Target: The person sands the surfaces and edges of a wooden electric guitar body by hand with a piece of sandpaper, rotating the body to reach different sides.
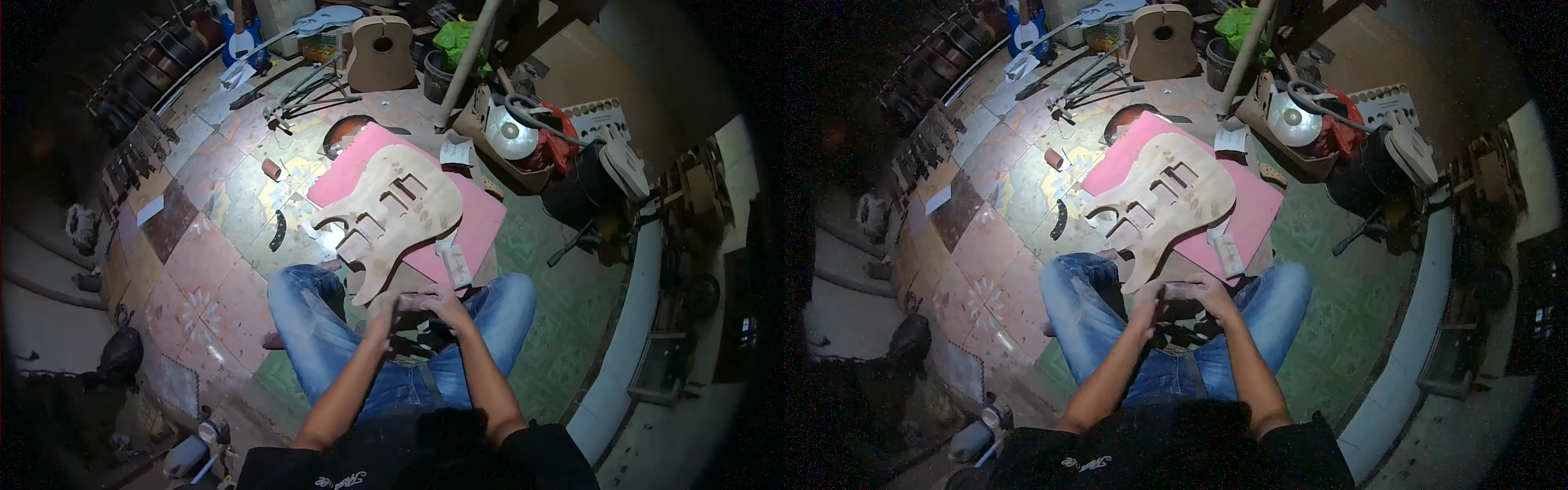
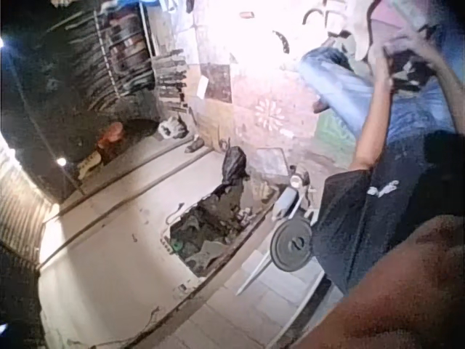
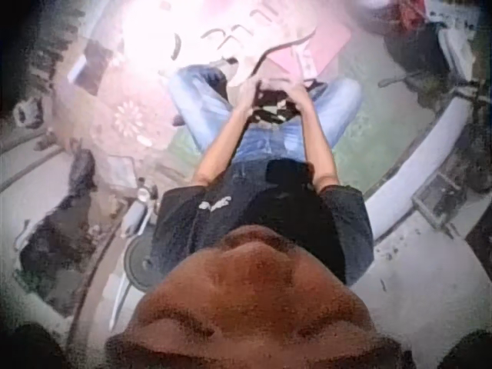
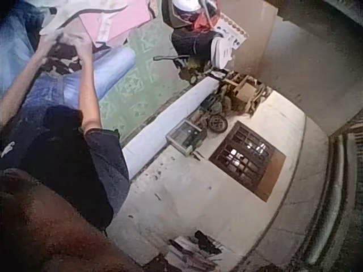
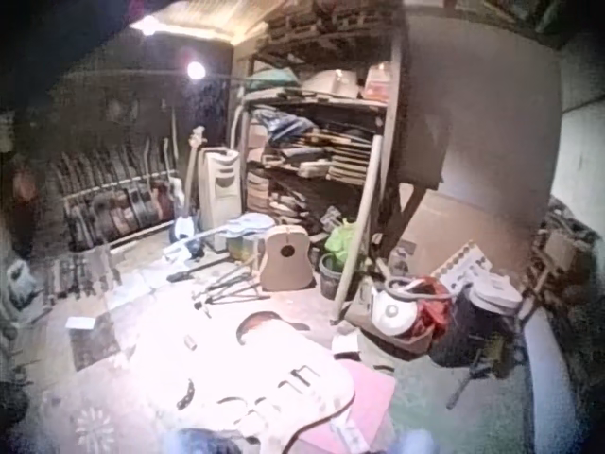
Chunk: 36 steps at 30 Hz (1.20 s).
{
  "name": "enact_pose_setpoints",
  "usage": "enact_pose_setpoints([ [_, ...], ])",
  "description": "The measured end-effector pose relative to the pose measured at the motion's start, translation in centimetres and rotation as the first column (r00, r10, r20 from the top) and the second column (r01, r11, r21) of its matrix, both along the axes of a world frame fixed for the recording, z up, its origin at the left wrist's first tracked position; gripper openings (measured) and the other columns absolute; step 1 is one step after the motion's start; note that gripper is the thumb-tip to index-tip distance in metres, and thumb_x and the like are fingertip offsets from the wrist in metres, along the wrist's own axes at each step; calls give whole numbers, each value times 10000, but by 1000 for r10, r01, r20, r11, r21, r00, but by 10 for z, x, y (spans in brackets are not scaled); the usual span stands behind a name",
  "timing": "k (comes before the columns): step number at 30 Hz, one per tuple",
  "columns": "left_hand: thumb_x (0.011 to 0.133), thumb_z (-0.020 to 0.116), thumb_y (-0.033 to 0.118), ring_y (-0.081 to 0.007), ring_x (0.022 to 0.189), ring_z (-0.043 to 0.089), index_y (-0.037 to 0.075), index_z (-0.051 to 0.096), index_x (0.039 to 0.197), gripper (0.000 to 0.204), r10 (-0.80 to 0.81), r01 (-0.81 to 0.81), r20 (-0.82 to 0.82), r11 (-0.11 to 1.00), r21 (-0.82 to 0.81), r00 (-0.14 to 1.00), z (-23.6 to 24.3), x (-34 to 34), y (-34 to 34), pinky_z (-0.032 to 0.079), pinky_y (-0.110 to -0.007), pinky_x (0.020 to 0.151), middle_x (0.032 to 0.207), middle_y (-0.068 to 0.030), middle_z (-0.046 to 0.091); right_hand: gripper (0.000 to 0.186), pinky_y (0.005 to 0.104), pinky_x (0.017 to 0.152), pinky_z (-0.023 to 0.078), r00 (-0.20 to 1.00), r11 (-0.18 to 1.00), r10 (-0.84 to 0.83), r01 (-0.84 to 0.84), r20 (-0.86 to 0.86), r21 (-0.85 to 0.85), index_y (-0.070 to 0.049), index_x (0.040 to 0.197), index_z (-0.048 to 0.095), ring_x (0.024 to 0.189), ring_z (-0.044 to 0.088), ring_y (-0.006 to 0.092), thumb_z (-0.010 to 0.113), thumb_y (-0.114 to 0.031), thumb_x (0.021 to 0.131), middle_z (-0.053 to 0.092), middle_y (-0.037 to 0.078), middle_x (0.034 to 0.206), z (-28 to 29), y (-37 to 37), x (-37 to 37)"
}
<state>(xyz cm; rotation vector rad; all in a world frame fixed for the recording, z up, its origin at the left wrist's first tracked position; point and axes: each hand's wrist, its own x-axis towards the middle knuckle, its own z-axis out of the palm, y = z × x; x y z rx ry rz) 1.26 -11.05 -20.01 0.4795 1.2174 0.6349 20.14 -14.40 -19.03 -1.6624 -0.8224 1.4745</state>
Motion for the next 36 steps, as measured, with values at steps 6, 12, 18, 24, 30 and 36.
enact_pose_setpoints([
  [6,924,732,141,-135,827,674,-5,629,1165,300,-125,124,-16,951,284,992,-7,-15,4,544,-268,695,1042,-104,707,496,371,920,522,951,994,94,-106,295,25,42,1233,625,1029,676,273,740,-250,850,696,179,1131,2,20,32],
  [12,901,739,113,-159,908,683,-22,609,1165,324,-4,-41,148,954,297,989,-20,-22,12,551,-271,789,1046,-117,708,526,488,993,467,435,996,-61,79,899,29,-32,1188,599,1132,588,406,800,-299,782,658,218,1129,-8,45,41],
  [18,878,711,75,-158,951,666,-19,606,1158,314,-8,-47,225,970,238,974,1,-12,20,529,-262,844,1048,-104,698,567,477,933,503,556,995,-96,48,826,83,-51,1232,531,1090,616,415,783,-292,785,638,232,1189,-36,35,61],
  [24,936,698,161,-245,1034,682,35,490,1236,387,-24,-33,392,990,139,919,34,-10,29,633,-400,835,1207,-127,632,453,440,837,562,828,917,-333,396,-450,51,-43,1295,521,977,678,321,580,-284,917,668,149,1106,-27,1,20],
  [30,925,720,121,-183,983,671,41,547,1224,355,-117,58,173,949,311,978,40,-4,28,617,-348,813,1128,-117,669,734,423,737,588,713,978,-118,202,-691,42,-33,1284,567,862,717,264,431,-685,975,694,137,1050,5,-22,-11],
  [36,900,750,176,-113,854,640,15,674,1228,373,-158,325,-302,685,652,940,31,-15,33,528,-267,787,993,-69,705,762,337,673,594,827,991,-36,101,-562,85,-29,1256,588,859,728,225,551,-711,917,698,113,1029,13,-22,-18],
])
